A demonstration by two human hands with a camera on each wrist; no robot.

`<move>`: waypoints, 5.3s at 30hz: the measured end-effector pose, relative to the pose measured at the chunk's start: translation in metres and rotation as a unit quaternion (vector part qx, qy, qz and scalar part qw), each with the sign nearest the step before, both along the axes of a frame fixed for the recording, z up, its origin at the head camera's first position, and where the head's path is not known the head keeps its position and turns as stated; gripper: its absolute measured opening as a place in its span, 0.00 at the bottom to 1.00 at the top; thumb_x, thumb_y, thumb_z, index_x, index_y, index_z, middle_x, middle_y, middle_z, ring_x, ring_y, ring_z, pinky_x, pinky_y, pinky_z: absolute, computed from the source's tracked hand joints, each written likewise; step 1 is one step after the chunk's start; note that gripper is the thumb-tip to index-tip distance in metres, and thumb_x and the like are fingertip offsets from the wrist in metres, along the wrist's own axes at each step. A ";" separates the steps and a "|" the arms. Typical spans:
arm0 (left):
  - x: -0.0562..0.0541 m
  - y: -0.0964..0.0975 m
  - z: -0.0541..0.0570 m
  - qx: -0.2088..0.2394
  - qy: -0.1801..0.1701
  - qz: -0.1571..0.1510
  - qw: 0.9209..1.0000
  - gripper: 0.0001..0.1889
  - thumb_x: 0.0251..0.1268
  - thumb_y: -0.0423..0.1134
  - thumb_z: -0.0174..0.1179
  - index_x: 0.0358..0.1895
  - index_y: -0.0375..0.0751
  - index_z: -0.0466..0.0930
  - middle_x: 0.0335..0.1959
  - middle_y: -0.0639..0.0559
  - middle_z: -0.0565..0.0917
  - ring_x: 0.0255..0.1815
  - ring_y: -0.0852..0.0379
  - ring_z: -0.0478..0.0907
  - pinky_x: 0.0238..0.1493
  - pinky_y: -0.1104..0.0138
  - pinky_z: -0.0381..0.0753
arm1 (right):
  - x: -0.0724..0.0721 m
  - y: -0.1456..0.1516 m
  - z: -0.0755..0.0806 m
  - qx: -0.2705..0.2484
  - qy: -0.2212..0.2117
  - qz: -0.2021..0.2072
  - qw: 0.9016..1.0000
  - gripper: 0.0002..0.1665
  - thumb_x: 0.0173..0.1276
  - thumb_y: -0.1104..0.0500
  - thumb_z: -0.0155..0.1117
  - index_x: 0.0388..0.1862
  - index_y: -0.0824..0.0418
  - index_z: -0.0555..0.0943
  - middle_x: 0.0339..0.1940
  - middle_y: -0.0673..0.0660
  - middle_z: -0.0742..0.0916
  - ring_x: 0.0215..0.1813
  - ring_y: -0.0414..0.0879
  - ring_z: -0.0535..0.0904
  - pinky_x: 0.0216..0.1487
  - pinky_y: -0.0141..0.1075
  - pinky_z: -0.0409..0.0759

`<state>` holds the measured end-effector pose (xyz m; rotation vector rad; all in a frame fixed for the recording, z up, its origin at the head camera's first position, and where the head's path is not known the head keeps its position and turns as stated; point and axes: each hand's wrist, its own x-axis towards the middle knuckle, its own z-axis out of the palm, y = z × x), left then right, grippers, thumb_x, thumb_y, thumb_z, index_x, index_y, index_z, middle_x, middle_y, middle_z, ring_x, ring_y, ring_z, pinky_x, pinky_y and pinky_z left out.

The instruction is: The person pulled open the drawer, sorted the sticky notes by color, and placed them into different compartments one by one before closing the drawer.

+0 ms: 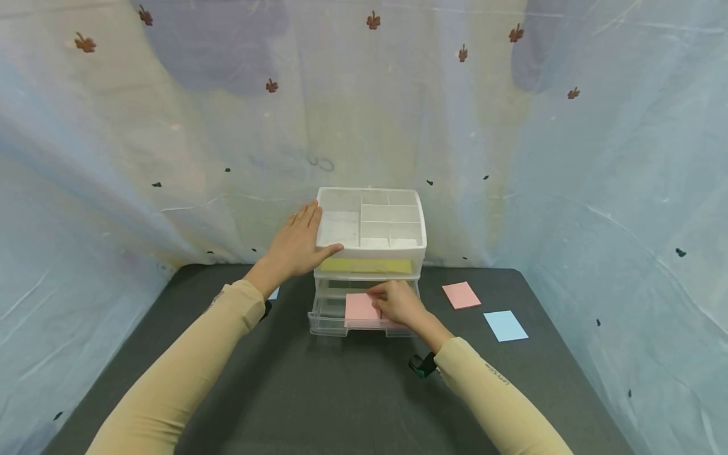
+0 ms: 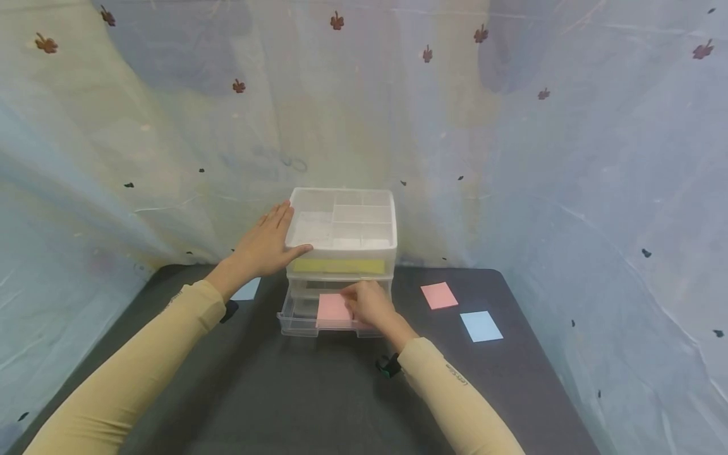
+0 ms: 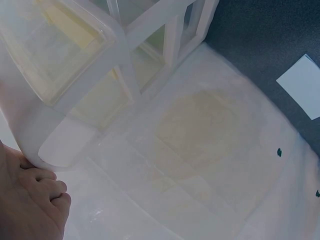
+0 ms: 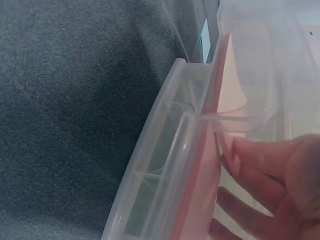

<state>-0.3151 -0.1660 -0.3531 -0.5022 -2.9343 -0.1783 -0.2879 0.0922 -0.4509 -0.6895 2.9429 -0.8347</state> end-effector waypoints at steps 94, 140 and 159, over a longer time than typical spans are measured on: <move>0.000 -0.004 -0.004 0.008 0.017 -0.006 1.000 0.56 0.74 0.75 0.43 0.84 0.32 0.38 0.86 0.37 0.37 0.86 0.39 0.38 0.84 0.46 0.44 | -0.028 0.201 -0.080 -0.045 0.034 -0.242 0.969 0.35 0.78 0.53 0.63 0.76 0.71 0.69 0.68 0.74 0.79 0.67 0.71 0.76 0.64 0.66 0.75; -0.001 -0.002 -0.004 0.012 0.013 -0.007 1.000 0.57 0.74 0.75 0.44 0.84 0.31 0.39 0.86 0.37 0.37 0.87 0.40 0.36 0.84 0.47 0.44 | -0.043 0.186 -0.086 -0.130 0.001 -0.246 0.961 0.47 0.63 0.64 0.76 0.76 0.76 0.64 0.65 0.78 0.76 0.64 0.71 0.71 0.67 0.64 0.68; -0.002 -0.002 -0.003 0.010 0.013 -0.008 1.000 0.57 0.74 0.75 0.43 0.84 0.32 0.38 0.86 0.37 0.37 0.87 0.40 0.37 0.84 0.47 0.44 | -0.034 0.184 -0.079 -0.187 0.022 -0.270 0.944 0.22 0.81 0.64 0.56 0.70 0.69 0.76 0.65 0.71 0.82 0.62 0.64 0.81 0.61 0.55 0.81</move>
